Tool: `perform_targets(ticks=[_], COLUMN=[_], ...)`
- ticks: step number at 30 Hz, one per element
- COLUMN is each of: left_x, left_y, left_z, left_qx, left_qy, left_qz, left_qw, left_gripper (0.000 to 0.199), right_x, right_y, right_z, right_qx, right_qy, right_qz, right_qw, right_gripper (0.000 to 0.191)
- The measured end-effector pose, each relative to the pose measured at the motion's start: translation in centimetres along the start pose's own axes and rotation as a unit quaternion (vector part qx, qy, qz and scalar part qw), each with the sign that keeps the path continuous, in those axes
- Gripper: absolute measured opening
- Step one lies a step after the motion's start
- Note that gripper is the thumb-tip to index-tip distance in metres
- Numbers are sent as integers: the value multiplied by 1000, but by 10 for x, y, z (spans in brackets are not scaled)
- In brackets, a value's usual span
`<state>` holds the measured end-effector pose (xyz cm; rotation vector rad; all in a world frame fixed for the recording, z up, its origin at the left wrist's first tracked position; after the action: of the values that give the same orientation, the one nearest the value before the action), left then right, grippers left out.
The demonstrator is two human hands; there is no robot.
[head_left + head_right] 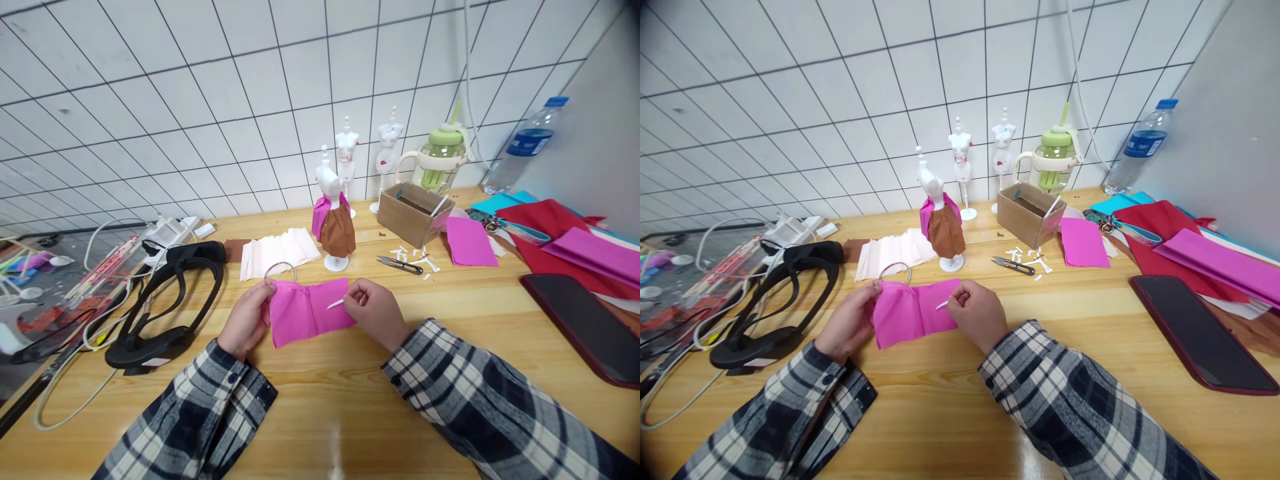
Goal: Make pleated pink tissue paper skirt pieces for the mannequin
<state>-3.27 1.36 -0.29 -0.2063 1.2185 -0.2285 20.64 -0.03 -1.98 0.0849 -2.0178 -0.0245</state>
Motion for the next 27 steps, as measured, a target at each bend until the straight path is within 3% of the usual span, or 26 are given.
perform_targets(ticks=[4,8,11,14,16,19,23,27], left_x=[1,7,15,21,23,21,17,14], left_y=[-1,-4,-5,-5,-3,-1,1,3], left_z=[1,4,9,14,15,13,9,8], left_qx=[23,59,71,59,64,87,118,145], left_qy=[-34,-51,-48,-30,-31,-55,-110,-164], left_qz=[-40,-64,-56,-5,18,25,13,-35], left_qw=[998,995,995,998,997,994,987,975], left_gripper=[22,19,18,20,21,21,15,7], right_x=[7,16,15,2,-12,-35,-53,-49], right_y=[0,15,40,69,83,95,98,90], right_z=[-9,-42,-80,-117,-135,-147,-151,-144], right_qx=[-27,-191,-343,-430,-442,-439,-420,-448], right_qy=[102,174,126,-21,-164,-274,-320,-299], right_qz=[-40,-154,-206,-198,-170,-94,-45,-91], right_qw=[994,954,908,881,865,851,848,837], right_gripper=[11,11,14,19,22,26,28,35])
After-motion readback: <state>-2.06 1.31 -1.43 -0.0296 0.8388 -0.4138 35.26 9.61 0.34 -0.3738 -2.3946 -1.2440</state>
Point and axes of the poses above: each hand's wrist, its own y-axis towards the middle knuckle, its own z-axis out of the palm, x = y × z, the point moved 1 cm from there along y, towards the middle knuckle, and after that the axes turned 3 degrees about x, right-handed, at the moved point
